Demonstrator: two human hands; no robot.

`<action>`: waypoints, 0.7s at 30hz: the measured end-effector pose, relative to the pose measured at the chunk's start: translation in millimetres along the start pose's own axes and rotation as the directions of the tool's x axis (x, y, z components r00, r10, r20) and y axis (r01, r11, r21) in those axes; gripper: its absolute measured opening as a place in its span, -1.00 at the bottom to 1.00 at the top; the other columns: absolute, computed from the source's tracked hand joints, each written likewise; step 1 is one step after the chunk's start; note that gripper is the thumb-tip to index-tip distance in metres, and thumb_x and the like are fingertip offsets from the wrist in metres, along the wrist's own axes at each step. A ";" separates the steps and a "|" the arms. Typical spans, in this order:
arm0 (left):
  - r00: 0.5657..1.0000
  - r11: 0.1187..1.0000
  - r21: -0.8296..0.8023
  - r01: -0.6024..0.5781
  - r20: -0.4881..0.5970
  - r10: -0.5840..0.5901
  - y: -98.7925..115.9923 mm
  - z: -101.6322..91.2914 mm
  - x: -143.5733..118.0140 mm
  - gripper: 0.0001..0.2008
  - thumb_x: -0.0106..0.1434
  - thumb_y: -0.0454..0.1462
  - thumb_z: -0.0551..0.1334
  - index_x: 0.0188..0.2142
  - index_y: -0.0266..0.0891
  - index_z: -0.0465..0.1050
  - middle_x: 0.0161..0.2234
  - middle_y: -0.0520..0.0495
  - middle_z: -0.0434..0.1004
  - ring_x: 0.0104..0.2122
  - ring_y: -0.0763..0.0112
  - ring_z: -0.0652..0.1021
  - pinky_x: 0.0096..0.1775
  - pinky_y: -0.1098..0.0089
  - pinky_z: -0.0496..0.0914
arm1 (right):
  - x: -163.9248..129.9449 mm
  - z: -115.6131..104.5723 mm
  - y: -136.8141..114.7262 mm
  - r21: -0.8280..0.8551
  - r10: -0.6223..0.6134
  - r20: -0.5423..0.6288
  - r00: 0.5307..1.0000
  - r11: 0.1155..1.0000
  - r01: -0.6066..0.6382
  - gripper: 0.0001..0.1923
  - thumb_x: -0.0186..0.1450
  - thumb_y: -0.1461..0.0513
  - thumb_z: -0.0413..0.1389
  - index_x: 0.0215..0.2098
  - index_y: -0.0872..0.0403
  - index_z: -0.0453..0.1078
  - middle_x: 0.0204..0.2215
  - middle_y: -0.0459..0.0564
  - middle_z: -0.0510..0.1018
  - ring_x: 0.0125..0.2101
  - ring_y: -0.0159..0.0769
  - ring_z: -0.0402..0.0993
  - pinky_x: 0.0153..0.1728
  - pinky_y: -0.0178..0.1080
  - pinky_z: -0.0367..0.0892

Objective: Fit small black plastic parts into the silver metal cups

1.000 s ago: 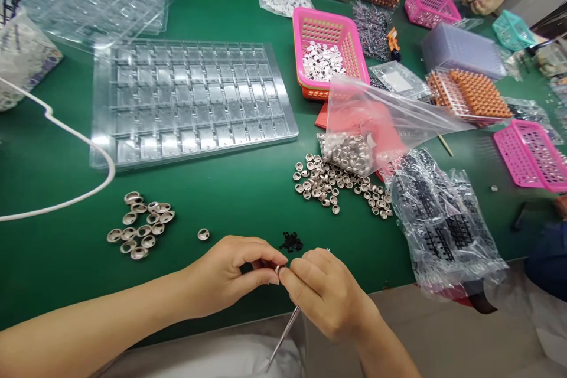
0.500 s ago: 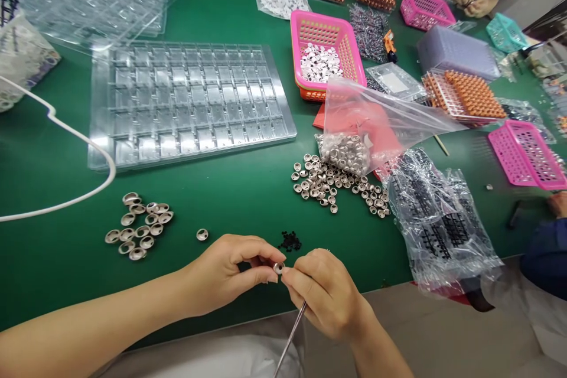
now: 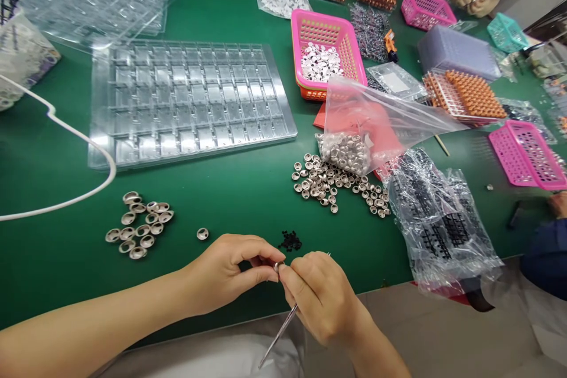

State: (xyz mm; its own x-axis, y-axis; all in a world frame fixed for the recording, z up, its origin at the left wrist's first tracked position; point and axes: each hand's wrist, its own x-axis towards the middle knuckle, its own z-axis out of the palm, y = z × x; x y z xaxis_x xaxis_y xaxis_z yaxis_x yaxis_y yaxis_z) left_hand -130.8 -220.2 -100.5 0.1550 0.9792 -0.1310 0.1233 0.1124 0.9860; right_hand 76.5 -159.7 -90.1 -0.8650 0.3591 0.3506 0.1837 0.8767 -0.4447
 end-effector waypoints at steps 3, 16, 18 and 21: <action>1.000 1.000 0.005 -0.005 0.002 0.005 -0.6 -0.4 0.3 -0.88 0.21 -0.32 0.29 -0.25 -0.22 0.58 -0.39 -0.03 0.62 -0.44 0.47 0.56 -0.35 0.52 0.45 | -1.8 1.3 0.1 -0.004 -0.007 0.005 1.000 1.000 0.007 -0.66 0.30 0.44 0.06 0.04 0.21 0.33 -0.32 0.10 0.52 -0.39 -0.26 0.44 -0.42 -0.20 0.33; 0.999 1.000 -0.011 0.012 0.038 -0.012 0.4 0.1 0.1 -0.86 0.20 -0.34 0.28 -0.22 -0.25 0.58 -0.37 -0.05 0.62 -0.42 0.46 0.57 -0.35 0.52 0.45 | -2.2 -2.3 5.6 0.039 -0.032 0.076 0.997 0.999 0.029 -0.69 0.32 0.43 0.03 0.03 0.21 0.33 -0.34 0.07 0.50 -0.45 -0.30 0.34 -0.45 -0.22 0.26; 0.999 1.000 -0.012 0.010 0.043 -0.009 0.2 -0.4 0.5 -0.85 0.21 -0.34 0.28 -0.21 -0.26 0.58 -0.36 -0.06 0.62 -0.42 0.46 0.57 -0.34 0.52 0.45 | -2.8 -2.3 5.9 0.052 -0.023 0.072 0.997 0.998 0.020 -0.68 0.33 0.42 0.02 0.05 0.20 0.33 -0.33 0.07 0.51 -0.45 -0.31 0.33 -0.45 -0.22 0.26; 0.999 1.000 -0.014 0.006 0.047 -0.005 -0.3 -0.8 0.6 -0.85 0.21 -0.34 0.28 -0.21 -0.27 0.58 -0.36 -0.06 0.62 -0.41 0.46 0.57 -0.34 0.52 0.45 | -6.8 -1.2 6.7 0.075 -0.009 0.048 0.999 0.997 0.006 -0.65 0.32 0.43 0.03 0.07 0.18 0.32 -0.32 0.07 0.50 -0.42 -0.31 0.35 -0.43 -0.22 0.28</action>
State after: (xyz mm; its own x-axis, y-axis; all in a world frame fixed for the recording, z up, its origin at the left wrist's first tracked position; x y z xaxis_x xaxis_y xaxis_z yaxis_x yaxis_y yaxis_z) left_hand -131.5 -219.5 -100.8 0.1999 0.9696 -0.1407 0.1100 0.1205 0.9866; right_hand 84.1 -155.9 -94.4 -0.8882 0.3349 0.3144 0.1434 0.8524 -0.5029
